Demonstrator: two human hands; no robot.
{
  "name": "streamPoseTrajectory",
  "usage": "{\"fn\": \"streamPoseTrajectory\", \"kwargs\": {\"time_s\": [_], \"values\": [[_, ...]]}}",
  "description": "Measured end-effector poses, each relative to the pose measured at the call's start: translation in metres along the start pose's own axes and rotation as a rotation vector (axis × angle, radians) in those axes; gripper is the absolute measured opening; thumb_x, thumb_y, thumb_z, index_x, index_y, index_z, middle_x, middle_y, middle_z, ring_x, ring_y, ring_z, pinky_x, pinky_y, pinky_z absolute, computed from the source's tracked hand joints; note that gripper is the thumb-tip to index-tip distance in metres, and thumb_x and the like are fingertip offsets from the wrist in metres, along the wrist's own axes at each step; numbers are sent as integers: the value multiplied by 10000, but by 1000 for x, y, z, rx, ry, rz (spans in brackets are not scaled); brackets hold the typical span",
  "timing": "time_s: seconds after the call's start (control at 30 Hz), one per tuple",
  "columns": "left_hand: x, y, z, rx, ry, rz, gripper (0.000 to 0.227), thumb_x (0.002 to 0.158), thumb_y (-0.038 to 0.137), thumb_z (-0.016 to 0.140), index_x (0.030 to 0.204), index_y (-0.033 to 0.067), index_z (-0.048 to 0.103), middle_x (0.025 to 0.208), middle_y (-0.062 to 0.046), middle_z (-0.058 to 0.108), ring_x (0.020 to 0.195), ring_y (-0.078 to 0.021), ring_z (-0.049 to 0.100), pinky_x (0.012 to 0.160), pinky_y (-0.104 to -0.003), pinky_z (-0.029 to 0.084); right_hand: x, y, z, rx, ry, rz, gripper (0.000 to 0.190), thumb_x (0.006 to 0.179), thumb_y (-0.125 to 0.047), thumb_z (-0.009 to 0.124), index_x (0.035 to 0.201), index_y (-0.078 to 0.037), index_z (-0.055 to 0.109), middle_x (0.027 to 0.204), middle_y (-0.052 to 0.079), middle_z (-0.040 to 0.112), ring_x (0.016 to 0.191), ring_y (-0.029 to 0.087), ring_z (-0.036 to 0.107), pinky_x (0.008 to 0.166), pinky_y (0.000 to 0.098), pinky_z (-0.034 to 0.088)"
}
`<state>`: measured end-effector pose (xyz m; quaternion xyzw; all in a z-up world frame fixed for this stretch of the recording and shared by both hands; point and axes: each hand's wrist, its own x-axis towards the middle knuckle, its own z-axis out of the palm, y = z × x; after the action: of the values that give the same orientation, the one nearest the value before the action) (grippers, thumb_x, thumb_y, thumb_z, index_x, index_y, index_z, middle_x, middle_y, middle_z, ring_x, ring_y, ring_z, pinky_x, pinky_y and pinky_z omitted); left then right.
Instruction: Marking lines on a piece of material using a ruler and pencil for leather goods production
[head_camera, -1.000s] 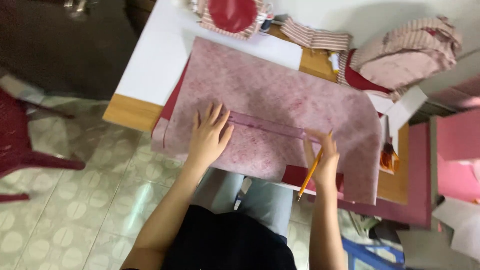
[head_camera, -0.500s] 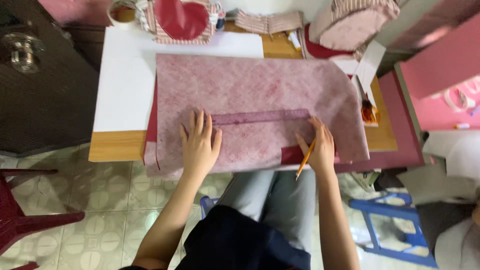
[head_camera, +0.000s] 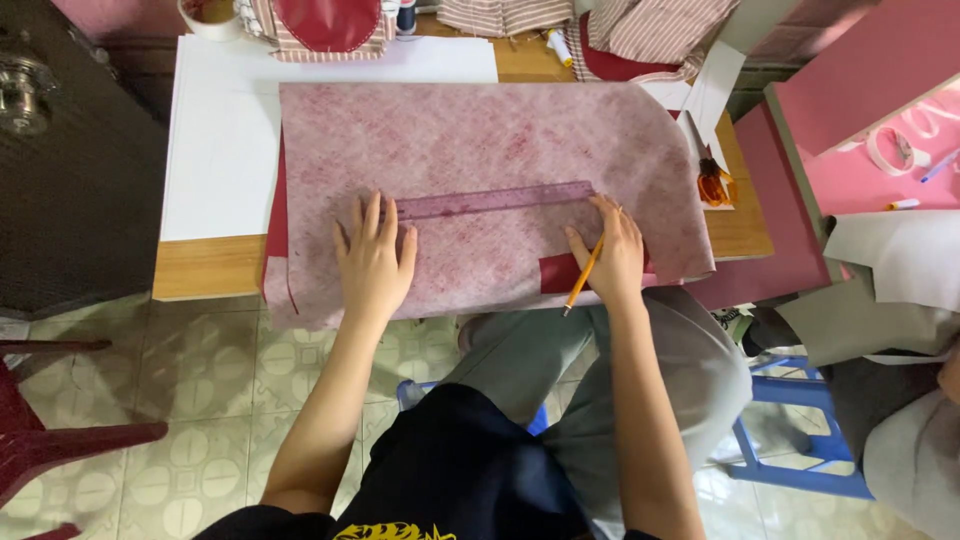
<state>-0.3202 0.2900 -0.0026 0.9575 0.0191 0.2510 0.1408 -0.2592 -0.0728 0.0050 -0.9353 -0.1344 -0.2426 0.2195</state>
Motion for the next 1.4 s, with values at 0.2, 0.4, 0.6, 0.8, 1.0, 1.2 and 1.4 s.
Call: {"fn": "streamPoseTrajectory", "kwargs": {"time_s": [0.2, 0.4, 0.6, 0.8, 1.0, 1.2, 1.4], "values": [[0, 3, 3, 61, 9, -9, 530, 1106, 424, 575, 1488, 76, 689, 1590, -147, 605, 1505, -375, 517, 1177, -677, 373, 7, 8, 15, 23, 90, 62, 528, 945, -399, 869, 1323, -91, 665, 1167, 195, 794, 1113, 432, 738, 1010, 598, 539], [-4, -1, 16, 94, 70, -19, 527, 1096, 449, 578, 1479, 109, 701, 1582, -116, 622, 1500, -333, 540, 1180, -645, 399, 8, 16, 40, 24, 14, 118, 633, 910, -423, 864, 1402, -110, 619, 1260, 247, 743, 1224, 449, 704, 1132, 607, 464], [-2, 0, 11, 39, 75, -21, 521, 1091, 440, 591, 1471, 101, 703, 1565, -129, 628, 1481, -343, 552, 1171, -658, 398, 16, 33, 50, 35, -137, 189, 734, 939, -491, 827, 1520, -167, 516, 1425, 238, 679, 1386, 426, 624, 1179, 723, 360], [-4, 2, 7, 36, 13, -48, 539, 1098, 461, 554, 1489, 114, 687, 1587, -111, 608, 1510, -325, 526, 1217, -635, 352, 30, 34, 42, -18, -248, 203, 786, 899, -506, 840, 1526, -148, 531, 1345, 280, 699, 1291, 453, 680, 1149, 592, 464], [0, 20, -27, -105, 110, -43, 530, 1068, 346, 660, 1531, 89, 639, 1638, -193, 522, 1522, -485, 442, 1148, -724, 379, 31, 8, 14, 13, -294, 209, 784, 901, -440, 836, 1541, -99, 537, 1256, 372, 696, 1213, 556, 686, 1071, 614, 510], [-102, 124, -13, -1105, -429, 506, 206, 1055, 122, 627, 884, 29, 694, 805, -111, 672, 702, -310, 635, 682, -407, 493, 21, 17, 8, 225, -131, 141, 653, 939, -327, 839, 1463, -35, 581, 1245, 303, 698, 1184, 479, 644, 970, 521, 540], [-169, 102, 255, -713, -1127, 128, 582, 1080, 232, 285, 1258, -138, 697, 1315, -410, 676, 1316, -558, 602, 1177, -637, 425, 8, 15, 8, 211, -2, 143, 506, 914, -301, 887, 1355, -160, 683, 1266, 166, 761, 1223, 420, 692, 1064, 504, 551]]}}
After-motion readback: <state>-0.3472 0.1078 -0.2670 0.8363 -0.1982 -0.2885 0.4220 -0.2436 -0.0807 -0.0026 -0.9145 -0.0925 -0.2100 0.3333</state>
